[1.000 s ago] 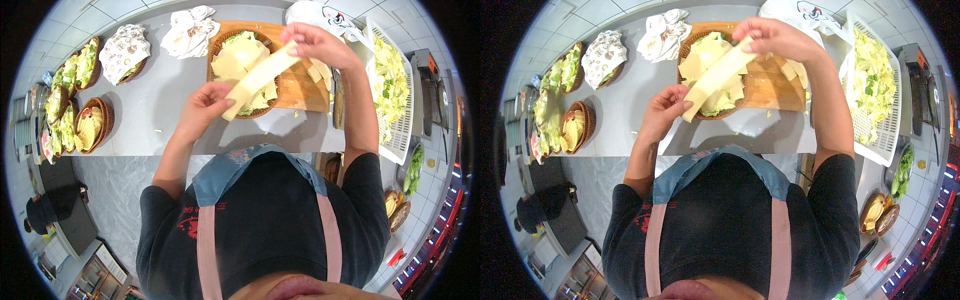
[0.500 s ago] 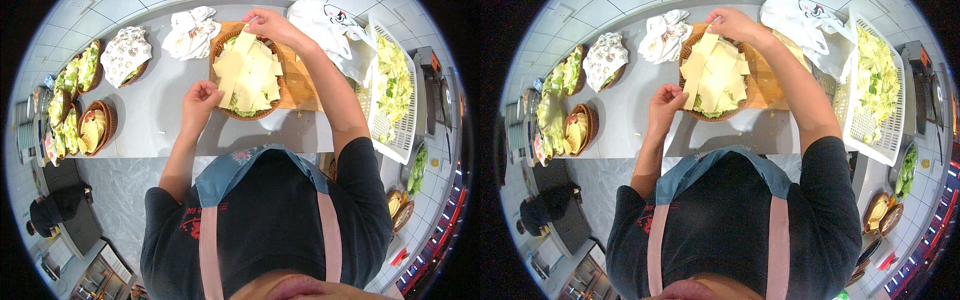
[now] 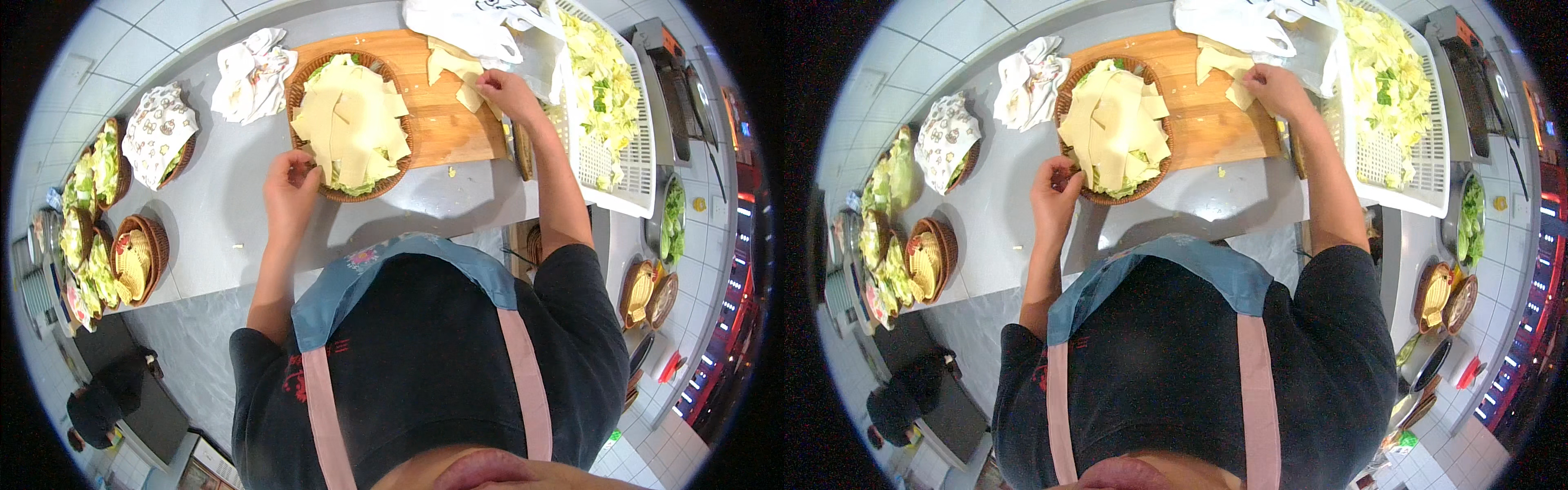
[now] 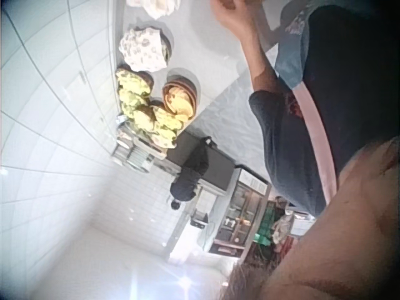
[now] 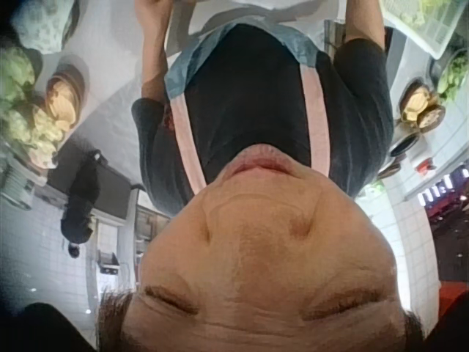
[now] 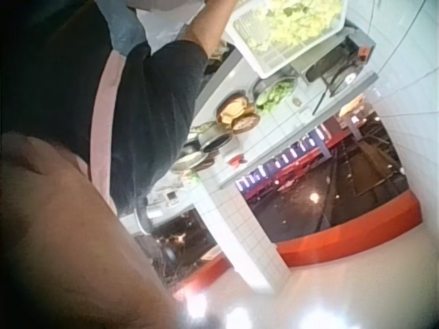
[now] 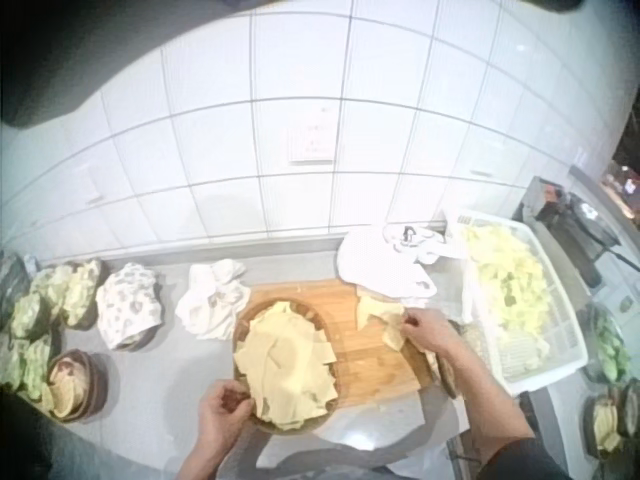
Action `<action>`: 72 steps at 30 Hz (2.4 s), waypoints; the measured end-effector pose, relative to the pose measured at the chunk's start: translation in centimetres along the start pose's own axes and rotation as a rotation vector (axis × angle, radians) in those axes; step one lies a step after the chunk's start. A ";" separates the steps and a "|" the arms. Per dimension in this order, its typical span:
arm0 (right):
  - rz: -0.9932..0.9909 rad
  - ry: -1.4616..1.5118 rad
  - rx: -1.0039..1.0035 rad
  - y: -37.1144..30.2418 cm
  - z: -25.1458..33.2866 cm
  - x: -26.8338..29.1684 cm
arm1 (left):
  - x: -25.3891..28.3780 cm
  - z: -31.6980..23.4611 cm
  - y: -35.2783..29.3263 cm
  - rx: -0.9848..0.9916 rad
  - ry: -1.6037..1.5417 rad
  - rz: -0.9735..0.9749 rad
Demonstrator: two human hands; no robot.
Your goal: The person assembles food items in small woven baskets. They place shredded cabbage and thin yellow slices into each basket, then cover them with patterned cloths. The process is repeated for multiple baskets on a tiled kitchen counter.
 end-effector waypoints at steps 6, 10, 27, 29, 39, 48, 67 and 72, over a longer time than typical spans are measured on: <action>-0.251 0.056 -0.129 -0.3 -3.7 -2.2 | 0.9 0.2 0.3 0.042 -0.165 -0.012; -0.176 -0.022 -0.141 -0.2 -3.0 -2.0 | 2.1 -0.6 0.7 0.051 -0.266 -0.057; -0.203 -0.053 -0.040 -3.2 0.8 2.5 | -6.8 -8.0 -3.4 0.073 -0.465 0.709; -0.098 0.127 -0.060 -3.7 0.8 3.2 | -7.9 -8.4 -3.2 0.011 -0.452 0.767; 0.660 1.040 0.179 -11.0 8.3 3.3 | -15.9 -8.5 -1.5 0.232 -1.103 0.805; 0.813 0.783 0.187 -15.9 8.4 -0.1 | -10.1 -7.9 0.1 0.520 -1.371 0.385; 0.612 0.778 -0.037 -13.2 9.8 -5.0 | 0.2 -6.8 14.0 -0.061 -0.172 0.234; 0.634 0.754 -0.081 -13.8 9.6 -6.6 | -0.1 -3.7 14.8 -0.063 -0.092 0.277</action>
Point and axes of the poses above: each hand's wrist, its own y-axis towards the middle knuckle, its own x-axis out of the back of the hand, z = x × y, the point moved 5 cm from there along y, towards the middle knuckle, and after that the axes turned 13 degrees about -x, right-handed, at the moved point
